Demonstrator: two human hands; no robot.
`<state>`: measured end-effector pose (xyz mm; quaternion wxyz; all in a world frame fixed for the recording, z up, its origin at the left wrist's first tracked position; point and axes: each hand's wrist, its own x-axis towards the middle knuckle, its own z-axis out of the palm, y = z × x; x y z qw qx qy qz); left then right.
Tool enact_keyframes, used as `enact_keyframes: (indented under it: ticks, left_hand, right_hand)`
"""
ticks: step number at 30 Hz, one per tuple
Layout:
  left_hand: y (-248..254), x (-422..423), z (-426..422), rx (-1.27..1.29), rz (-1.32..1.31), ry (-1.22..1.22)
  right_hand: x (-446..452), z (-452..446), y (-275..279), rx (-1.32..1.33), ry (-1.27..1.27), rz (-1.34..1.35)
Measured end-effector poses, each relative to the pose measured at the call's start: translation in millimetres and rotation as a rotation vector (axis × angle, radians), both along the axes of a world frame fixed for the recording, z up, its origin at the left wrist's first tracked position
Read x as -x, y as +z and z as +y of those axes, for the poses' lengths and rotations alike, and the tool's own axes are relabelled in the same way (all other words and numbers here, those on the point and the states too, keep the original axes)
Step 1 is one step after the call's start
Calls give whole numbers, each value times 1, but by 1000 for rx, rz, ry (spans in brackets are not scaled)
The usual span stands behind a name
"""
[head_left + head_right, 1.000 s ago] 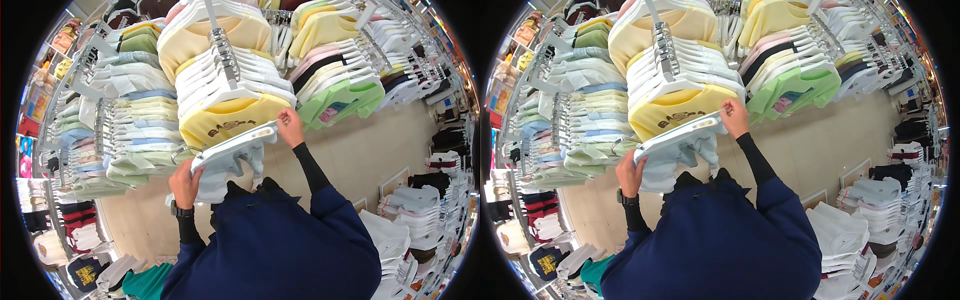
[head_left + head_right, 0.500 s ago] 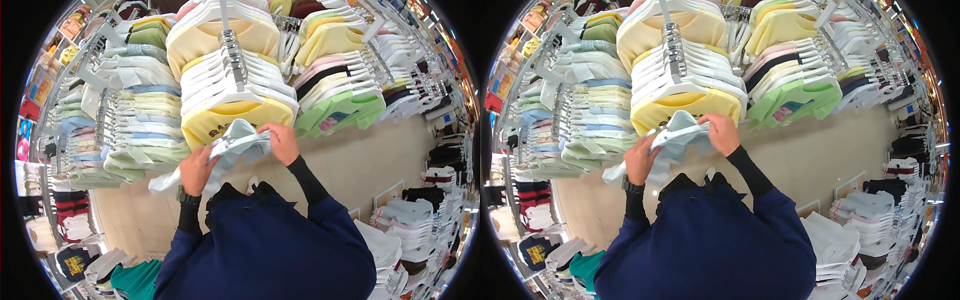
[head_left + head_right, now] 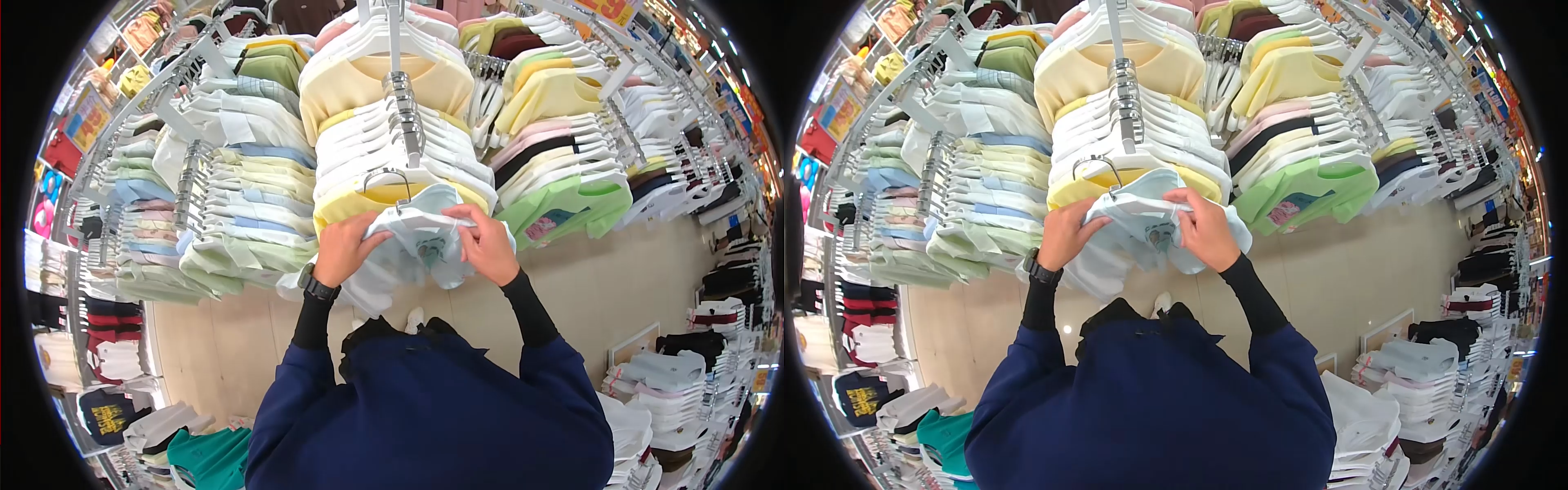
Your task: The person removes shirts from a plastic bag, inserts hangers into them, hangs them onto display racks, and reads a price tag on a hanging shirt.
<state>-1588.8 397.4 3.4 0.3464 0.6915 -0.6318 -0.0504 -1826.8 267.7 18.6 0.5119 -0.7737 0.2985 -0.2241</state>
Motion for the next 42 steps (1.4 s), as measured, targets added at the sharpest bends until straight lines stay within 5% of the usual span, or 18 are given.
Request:
enact_keyframes:
  ticks: [9, 12, 15, 18, 27, 37, 42]
  left_hand:
    - [5, -16, -2, 30, 180, -33]
    - [-3, -20, -4, 135, 211, -62]
    - [6, -20, -1, 40, 173, -19]
    - [11, -18, 0, -33, 149, -4]
    - [10, -20, -13, -43, 56, -50]
    - [-14, -31, 8, 107, 7, -67]
    - [-20, -63, 47, -86, -81, 44]
  right_hand:
    - [20, -12, 37, 942, -254, -28]
    - [34, -46, 13, 946, 23, 47]
    - [33, -46, -12, 677, 42, 170]
    - [24, -40, -19, 696, 70, 149]
    - [-14, -22, -26, 881, 37, 242]
    - [-36, 8, -19, 804, 5, 306]
    - [-19, 6, -23, 773, -114, 259]
